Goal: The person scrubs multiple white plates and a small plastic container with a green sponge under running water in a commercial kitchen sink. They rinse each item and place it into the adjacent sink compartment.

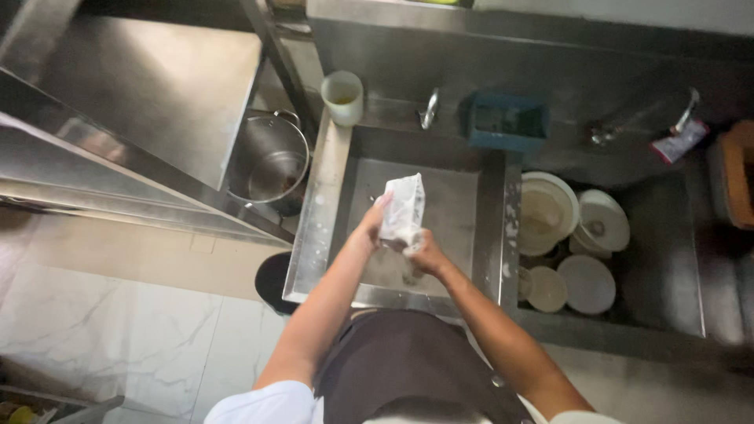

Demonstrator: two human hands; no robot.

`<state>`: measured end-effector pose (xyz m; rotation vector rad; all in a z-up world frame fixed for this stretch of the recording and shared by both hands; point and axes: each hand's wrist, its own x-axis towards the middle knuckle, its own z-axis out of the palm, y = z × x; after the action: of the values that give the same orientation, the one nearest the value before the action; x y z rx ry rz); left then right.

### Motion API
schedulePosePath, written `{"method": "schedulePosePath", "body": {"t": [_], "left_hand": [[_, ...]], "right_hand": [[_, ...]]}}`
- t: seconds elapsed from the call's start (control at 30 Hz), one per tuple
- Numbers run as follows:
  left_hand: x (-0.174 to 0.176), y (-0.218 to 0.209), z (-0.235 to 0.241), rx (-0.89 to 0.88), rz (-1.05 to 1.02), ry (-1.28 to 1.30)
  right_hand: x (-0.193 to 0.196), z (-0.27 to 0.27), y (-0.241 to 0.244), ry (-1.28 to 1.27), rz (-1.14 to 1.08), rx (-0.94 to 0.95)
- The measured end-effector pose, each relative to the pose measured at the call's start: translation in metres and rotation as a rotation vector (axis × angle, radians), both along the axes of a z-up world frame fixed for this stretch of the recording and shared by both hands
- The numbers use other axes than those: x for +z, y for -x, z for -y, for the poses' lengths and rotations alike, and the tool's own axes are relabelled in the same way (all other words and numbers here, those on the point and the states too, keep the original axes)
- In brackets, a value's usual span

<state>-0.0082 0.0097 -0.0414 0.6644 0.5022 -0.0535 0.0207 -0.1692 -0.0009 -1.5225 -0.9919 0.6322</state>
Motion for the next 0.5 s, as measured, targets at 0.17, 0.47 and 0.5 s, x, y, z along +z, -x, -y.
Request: {"method": "schedulePosePath", "body": {"t": [0.17,0.47,0.5], "left_hand": [[0.020,0.009,0.017,0.039,-0.108,-0.058],[0.010,-0.002,0.013,0.213,0.157,0.101],[0.006,-0.010,0.019,0.275,0.168,0.086]], "right_hand": [[-0.015,0.004,-0.043,-0.220,-0.579,-0.254],[-0.013,0.029,-0.099,-0.027,-0.340,-0.927],[-0.012,0.027,-0.096,0.015,-0.211,-1.041]]}}
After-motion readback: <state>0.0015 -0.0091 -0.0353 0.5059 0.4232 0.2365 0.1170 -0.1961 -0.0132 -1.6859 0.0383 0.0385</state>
